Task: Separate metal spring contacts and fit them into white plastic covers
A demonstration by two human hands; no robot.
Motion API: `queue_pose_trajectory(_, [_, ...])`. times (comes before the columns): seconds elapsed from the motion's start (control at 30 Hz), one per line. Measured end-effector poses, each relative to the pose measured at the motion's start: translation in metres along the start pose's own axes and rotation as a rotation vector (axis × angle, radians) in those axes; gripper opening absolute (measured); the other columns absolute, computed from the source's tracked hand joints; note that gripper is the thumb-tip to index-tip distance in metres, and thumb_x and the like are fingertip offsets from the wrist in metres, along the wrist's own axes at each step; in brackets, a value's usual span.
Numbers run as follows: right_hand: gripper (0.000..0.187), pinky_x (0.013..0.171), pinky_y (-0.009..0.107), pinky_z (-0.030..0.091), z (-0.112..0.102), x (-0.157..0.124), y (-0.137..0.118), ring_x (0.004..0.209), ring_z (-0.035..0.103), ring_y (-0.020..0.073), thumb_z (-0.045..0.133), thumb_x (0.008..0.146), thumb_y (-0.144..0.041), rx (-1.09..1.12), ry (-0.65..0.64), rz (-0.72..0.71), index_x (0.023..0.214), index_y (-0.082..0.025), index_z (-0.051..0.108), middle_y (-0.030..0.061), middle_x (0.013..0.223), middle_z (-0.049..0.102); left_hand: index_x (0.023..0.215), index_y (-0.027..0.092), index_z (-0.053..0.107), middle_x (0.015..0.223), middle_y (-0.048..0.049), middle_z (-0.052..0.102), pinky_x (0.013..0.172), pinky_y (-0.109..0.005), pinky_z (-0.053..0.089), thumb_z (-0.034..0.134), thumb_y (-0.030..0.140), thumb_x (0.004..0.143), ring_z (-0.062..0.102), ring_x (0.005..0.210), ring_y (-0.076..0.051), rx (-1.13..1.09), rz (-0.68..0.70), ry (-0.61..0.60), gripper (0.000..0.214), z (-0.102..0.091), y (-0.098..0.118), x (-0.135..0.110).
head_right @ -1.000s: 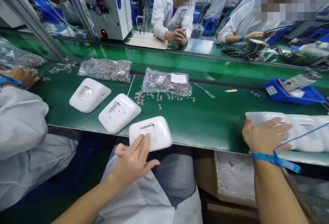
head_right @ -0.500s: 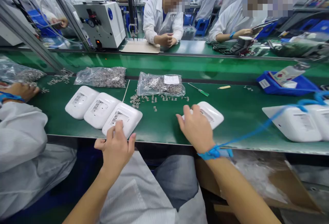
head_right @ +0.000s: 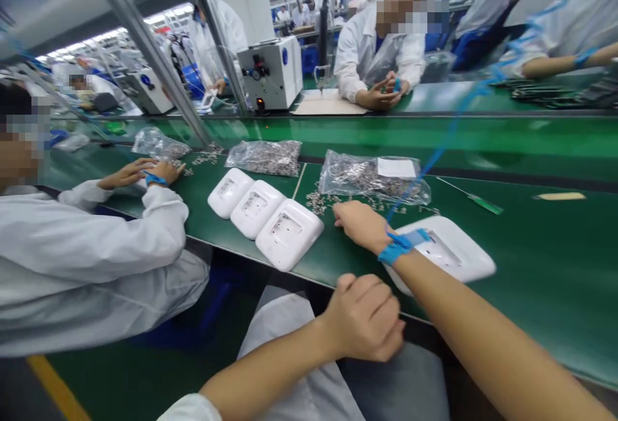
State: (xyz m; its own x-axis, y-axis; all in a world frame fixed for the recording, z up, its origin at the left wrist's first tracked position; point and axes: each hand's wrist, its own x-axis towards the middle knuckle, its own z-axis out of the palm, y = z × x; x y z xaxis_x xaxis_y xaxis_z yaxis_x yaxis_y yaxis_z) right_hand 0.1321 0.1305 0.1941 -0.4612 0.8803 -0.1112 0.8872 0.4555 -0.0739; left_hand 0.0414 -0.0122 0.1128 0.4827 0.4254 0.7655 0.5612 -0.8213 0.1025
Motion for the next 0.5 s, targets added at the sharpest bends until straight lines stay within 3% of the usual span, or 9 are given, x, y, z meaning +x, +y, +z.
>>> queue_pose_trajectory(0.1, [0.01,0.074,0.034,0.045,-0.008,-0.007,0.021,0.084,0.067,0.0251,0.054,0.095,-0.023,0.138,0.202,0.071,0.089,-0.02,0.061,0.0105,0.091,0.073,0.09,0.017,0.067,0.095,-0.0096,0.068,0.069,-0.039,0.034,0.041,0.038,0.095,0.061,0.094,-0.023,-0.048,-0.063,-0.216,0.034,0.008,-0.003,0.03])
queue_pose_trajectory(0.23, [0.008,0.076,0.04,0.048,-0.022,-0.022,0.057,0.088,0.067,0.0289,0.049,0.093,-0.027,0.27,0.479,0.075,0.09,-0.023,0.056,0.0137,0.099,0.072,0.119,0.011,0.065,0.123,-0.0149,0.065,0.078,-0.041,0.041,0.032,0.049,0.101,0.055,0.119,-0.027,-0.008,-0.035,-0.281,0.054,0.019,-0.005,0.063])
queue_pose_trajectory(0.37, [0.005,0.067,0.035,0.048,-0.039,-0.059,0.075,0.068,0.067,0.0236,0.052,0.091,-0.024,0.327,0.44,0.101,0.088,-0.024,0.055,0.007,0.075,0.072,0.122,0.013,0.062,0.128,-0.0162,0.066,0.08,-0.043,0.041,0.03,0.055,0.104,0.058,0.117,-0.025,-0.081,-0.051,-0.386,0.055,0.021,-0.004,0.068])
queue_pose_trajectory(0.43, [0.006,0.07,0.032,0.049,-0.042,-0.078,0.077,0.074,0.069,0.022,0.057,0.087,-0.021,0.257,0.383,0.099,0.092,-0.022,0.061,0.0062,0.083,0.074,0.118,0.016,0.061,0.124,-0.0146,0.069,0.087,-0.046,0.039,0.037,0.058,0.102,0.059,0.119,-0.026,-0.141,-0.103,-0.406,0.051,0.017,-0.008,0.062])
queue_pose_trajectory(0.5, [0.025,0.075,0.029,0.049,-0.039,-0.094,0.079,0.084,0.071,0.0211,0.053,0.088,-0.012,0.173,0.284,-0.002,0.109,-0.018,0.064,0.0076,0.093,0.076,0.115,0.016,0.061,0.126,-0.0137,0.07,0.092,-0.048,0.034,0.041,0.054,0.103,0.059,0.124,-0.026,-0.174,-0.128,-0.363,0.044,0.012,-0.018,0.052])
